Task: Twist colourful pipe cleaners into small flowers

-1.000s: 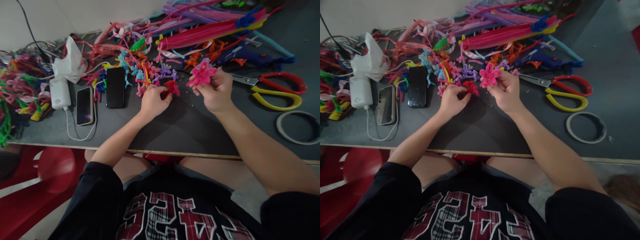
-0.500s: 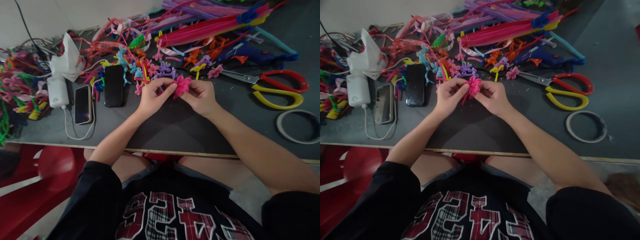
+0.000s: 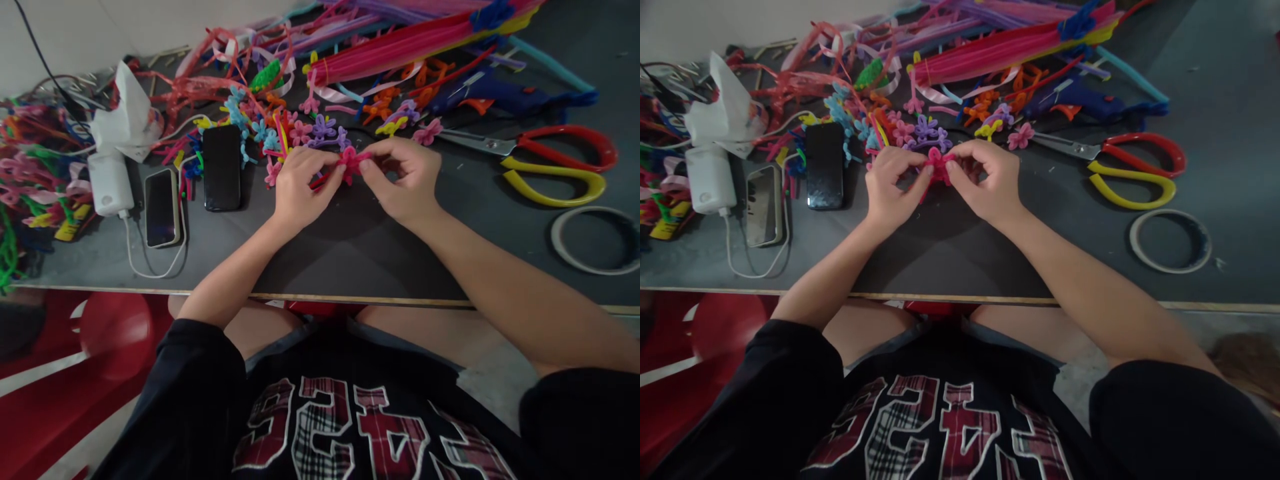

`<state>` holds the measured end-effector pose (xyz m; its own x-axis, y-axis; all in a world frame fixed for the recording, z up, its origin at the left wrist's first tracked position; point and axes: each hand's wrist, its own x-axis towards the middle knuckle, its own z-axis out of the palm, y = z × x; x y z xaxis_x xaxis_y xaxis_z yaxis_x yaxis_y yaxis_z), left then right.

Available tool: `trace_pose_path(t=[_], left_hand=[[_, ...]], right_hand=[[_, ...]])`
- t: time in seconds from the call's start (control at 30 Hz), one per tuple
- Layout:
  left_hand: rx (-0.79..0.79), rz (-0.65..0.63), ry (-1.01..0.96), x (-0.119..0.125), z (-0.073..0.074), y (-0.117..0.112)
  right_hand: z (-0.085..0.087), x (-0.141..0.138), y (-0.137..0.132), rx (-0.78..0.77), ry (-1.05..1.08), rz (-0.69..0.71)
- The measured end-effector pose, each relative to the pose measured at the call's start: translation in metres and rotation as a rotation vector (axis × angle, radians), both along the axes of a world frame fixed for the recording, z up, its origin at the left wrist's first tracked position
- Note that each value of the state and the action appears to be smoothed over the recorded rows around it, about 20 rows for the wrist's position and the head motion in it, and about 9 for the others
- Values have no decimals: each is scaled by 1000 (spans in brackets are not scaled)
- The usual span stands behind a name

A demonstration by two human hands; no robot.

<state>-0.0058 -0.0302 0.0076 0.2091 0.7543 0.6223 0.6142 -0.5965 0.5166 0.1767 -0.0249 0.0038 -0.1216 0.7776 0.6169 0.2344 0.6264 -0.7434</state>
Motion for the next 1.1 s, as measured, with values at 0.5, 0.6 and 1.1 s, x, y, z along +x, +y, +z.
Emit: trace_pose_path(t=[0.5, 0.6, 1.1], left_hand=[[-63, -109, -292, 2, -14, 8], [-34, -83, -223, 1, -8, 4], [194, 14, -74, -1, -21, -5]], right_hand=[[-7, -3, 3, -179, 105, 66], [-2, 1, 1, -134, 36, 15], [10, 1, -13, 95, -113, -156]])
